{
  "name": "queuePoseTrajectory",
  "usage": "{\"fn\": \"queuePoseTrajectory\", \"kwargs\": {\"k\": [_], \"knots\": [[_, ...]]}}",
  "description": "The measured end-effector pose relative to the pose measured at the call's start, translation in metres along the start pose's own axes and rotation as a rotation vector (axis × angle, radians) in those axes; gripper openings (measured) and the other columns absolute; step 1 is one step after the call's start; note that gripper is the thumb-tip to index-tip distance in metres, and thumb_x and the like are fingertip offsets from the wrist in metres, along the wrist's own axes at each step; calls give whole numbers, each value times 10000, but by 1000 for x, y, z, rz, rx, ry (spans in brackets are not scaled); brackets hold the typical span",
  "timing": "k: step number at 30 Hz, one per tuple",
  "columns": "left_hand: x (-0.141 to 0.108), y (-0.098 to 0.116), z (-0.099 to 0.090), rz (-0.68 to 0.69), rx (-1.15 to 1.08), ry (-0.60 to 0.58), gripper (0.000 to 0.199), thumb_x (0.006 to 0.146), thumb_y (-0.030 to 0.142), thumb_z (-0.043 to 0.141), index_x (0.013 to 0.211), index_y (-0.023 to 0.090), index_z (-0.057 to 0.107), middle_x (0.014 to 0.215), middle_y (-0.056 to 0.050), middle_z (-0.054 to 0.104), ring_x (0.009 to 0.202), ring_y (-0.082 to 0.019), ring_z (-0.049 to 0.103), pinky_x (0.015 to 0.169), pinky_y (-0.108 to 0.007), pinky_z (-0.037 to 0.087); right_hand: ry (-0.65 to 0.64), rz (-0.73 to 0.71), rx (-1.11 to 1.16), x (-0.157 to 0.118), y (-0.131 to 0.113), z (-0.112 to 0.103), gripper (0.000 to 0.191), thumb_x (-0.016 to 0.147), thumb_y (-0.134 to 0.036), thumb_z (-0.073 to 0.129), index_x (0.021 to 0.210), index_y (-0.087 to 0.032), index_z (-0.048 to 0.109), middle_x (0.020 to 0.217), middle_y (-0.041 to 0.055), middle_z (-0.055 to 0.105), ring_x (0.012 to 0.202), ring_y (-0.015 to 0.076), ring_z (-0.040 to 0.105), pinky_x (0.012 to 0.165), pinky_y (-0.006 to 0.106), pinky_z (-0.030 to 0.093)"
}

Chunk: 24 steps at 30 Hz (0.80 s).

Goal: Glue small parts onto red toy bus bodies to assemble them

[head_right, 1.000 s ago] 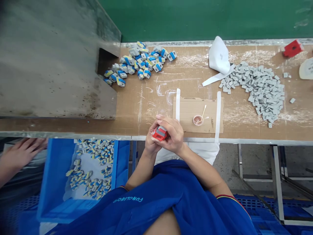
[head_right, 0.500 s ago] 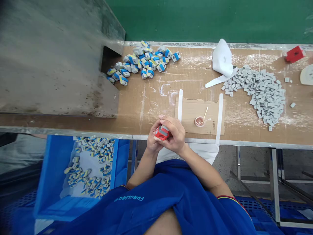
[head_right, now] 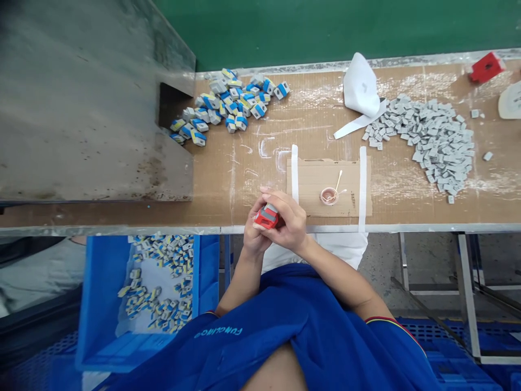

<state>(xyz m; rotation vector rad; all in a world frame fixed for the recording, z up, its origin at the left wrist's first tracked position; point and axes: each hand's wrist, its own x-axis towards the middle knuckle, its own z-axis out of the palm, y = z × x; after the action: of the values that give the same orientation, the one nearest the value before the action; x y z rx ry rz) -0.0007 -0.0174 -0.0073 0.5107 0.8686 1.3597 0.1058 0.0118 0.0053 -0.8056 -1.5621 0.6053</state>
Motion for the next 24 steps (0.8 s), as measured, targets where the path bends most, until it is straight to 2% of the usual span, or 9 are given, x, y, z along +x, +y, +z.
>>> {"fn": "queuePoseTrajectory", "kwargs": {"k": [4, 8, 11, 17, 20, 24], "knots": [[-1, 0, 0, -8, 17, 16, 596, 657, 547, 969, 1160, 285, 783, 952, -6, 723, 753, -104, 642, 763, -223, 547, -23, 27, 25, 0, 1, -1, 537, 985, -504, 668, 1470, -301, 555, 1343, 113, 762, 1264, 290, 735, 1005, 457, 662], [-3, 0, 0, -12, 47, 57, 647, 655, 602, 953, 1175, 263, 768, 1052, -42, 735, 880, -161, 685, 859, -279, 566, -56, 57, 25, -2, 2, -1, 502, 989, -473, 664, 1449, -304, 559, 1330, 109, 767, 1271, 287, 731, 1009, 460, 658], [-3, 1, 3, -22, 20, 59, 619, 681, 588, 944, 1171, 251, 772, 1048, -41, 742, 897, -156, 698, 882, -270, 568, -57, 88, 16, -5, 4, -1, 503, 974, -470, 684, 1434, -302, 565, 1353, 115, 754, 1288, 300, 719, 1039, 489, 642], [-1, 5, 10, -78, -29, 61, 621, 716, 570, 927, 1194, 211, 761, 1132, -87, 759, 1021, -227, 729, 1003, -356, 571, -76, 202, 86, -8, 7, 3, 697, 921, -494, 765, 1526, -310, 471, 1416, 123, 710, 1313, 288, 699, 1094, 485, 613], [0, 4, 7, -134, -51, 90, 641, 703, 599, 921, 1177, 199, 759, 1074, -85, 754, 1036, -243, 715, 1045, -400, 554, -53, 233, 109, -8, 6, 5, 742, 914, -500, 773, 1547, -309, 437, 1439, 134, 685, 1308, 277, 698, 1082, 472, 618], [1, 3, 3, -148, -45, 101, 632, 674, 617, 931, 1113, 192, 769, 1032, -83, 750, 1041, -251, 706, 1043, -415, 551, -47, 229, 71, -7, 6, 5, 659, 914, -539, 754, 1482, -306, 512, 1406, 130, 699, 1307, 295, 684, 1083, 502, 611]]}}
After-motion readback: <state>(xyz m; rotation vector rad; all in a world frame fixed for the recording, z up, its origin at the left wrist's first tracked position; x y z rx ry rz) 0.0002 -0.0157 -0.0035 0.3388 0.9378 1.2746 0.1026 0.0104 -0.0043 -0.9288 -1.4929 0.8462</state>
